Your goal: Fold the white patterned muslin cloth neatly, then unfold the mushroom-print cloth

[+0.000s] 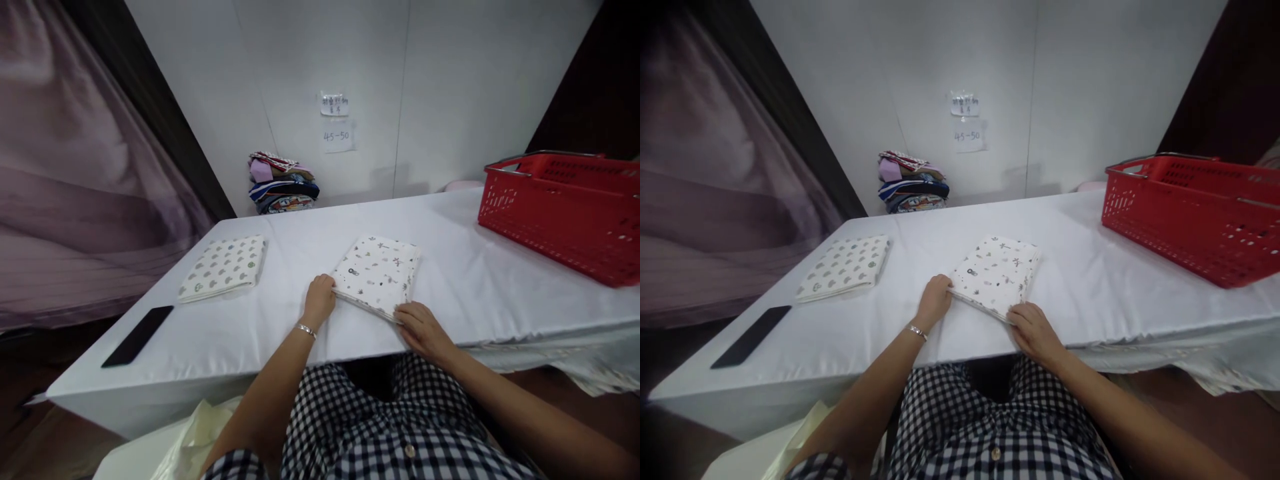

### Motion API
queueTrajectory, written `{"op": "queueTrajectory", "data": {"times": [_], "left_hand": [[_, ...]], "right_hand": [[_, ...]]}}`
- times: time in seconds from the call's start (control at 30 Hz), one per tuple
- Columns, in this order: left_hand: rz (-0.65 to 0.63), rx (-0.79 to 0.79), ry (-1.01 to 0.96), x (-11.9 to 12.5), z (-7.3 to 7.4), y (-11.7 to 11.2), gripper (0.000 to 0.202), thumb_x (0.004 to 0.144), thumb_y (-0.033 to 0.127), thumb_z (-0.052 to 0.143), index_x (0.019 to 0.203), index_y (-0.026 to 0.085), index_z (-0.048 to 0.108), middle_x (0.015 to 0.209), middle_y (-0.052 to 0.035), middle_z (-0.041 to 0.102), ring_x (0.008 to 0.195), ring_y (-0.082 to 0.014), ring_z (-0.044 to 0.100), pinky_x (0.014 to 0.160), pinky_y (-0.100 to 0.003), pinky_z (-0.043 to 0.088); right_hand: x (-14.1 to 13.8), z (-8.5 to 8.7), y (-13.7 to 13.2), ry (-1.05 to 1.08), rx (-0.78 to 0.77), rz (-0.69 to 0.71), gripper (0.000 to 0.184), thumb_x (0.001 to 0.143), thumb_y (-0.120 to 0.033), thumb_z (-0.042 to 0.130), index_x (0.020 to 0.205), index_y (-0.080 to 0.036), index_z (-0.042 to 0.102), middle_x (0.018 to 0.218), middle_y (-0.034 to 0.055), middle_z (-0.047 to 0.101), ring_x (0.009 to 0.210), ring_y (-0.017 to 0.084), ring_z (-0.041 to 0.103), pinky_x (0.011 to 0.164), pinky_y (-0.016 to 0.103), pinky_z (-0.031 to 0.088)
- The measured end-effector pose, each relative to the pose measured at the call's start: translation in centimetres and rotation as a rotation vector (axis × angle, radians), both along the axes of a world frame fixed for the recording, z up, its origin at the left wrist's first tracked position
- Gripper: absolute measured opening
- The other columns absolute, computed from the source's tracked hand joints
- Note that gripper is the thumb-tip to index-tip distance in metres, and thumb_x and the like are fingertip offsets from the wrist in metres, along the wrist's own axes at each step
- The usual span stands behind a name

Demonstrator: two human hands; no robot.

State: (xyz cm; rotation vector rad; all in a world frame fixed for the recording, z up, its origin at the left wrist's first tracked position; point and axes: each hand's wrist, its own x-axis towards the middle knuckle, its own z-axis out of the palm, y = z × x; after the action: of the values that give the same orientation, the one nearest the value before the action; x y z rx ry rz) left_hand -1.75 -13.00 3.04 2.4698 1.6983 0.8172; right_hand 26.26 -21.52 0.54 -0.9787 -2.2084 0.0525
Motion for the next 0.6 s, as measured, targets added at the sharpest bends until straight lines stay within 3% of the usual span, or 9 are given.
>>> {"op": "queueTrajectory", "data": {"times": [0.17, 0.33, 0.47, 0.6], "left_hand": [[-0.21, 0.016, -0.046, 4.3, 1.1, -1.9, 0.042, 0.066, -0.002, 0.045, 0.099, 0.021, 0.055, 0.109, -0.0057, 0.057, 0.107, -0.021, 0.047, 0.093, -0.038, 0.036], [-0.404, -0.031, -0.035, 9.9, 1.0, -4.1, 0.018, 0.083, 0.023, 0.05, 0.1, 0.021, 0.056, 0.104, -0.0055, 0.058, 0.102, -0.0196, 0.049, 0.09, -0.036, 0.036], [-0.362, -0.042, -0.005, 11.9, 0.0, -5.3, 0.016, 0.083, 0.033, 0.054, 0.094, 0.021, 0.056, 0.097, -0.0055, 0.058, 0.096, -0.0205, 0.05, 0.085, -0.037, 0.037], [-0.304, -0.033, -0.023, 12.1, -0.5, -5.5, 0.015, 0.082, 0.031, 0.055, 0.093, 0.021, 0.055, 0.095, -0.0051, 0.057, 0.095, -0.0207, 0.049, 0.085, -0.038, 0.036]], "right_hand": [[1.0, 0.3, 1.4, 0.171, -0.165, -0.025, 0.024, 0.088, -0.028, 0.044, 0.105, -0.024, 0.061, 0.106, 0.0078, 0.063, 0.1, 0.022, 0.057, 0.087, 0.041, 0.049], [4.1, 1.4, 7.3, 0.182, -0.075, -0.19, 0.023, 0.084, -0.024, 0.045, 0.095, -0.021, 0.066, 0.098, 0.0076, 0.067, 0.094, 0.022, 0.06, 0.085, 0.041, 0.049], [6.2, 2.2, 12.0, 0.013, -0.068, -0.236, 0.028, 0.082, -0.018, 0.042, 0.092, -0.022, 0.069, 0.097, 0.0061, 0.068, 0.093, 0.021, 0.061, 0.085, 0.041, 0.05], [6.7, 2.3, 14.5, -0.207, -0.089, -0.08, 0.029, 0.084, -0.017, 0.043, 0.094, -0.022, 0.07, 0.102, 0.0062, 0.068, 0.097, 0.021, 0.059, 0.086, 0.038, 0.049]]}}
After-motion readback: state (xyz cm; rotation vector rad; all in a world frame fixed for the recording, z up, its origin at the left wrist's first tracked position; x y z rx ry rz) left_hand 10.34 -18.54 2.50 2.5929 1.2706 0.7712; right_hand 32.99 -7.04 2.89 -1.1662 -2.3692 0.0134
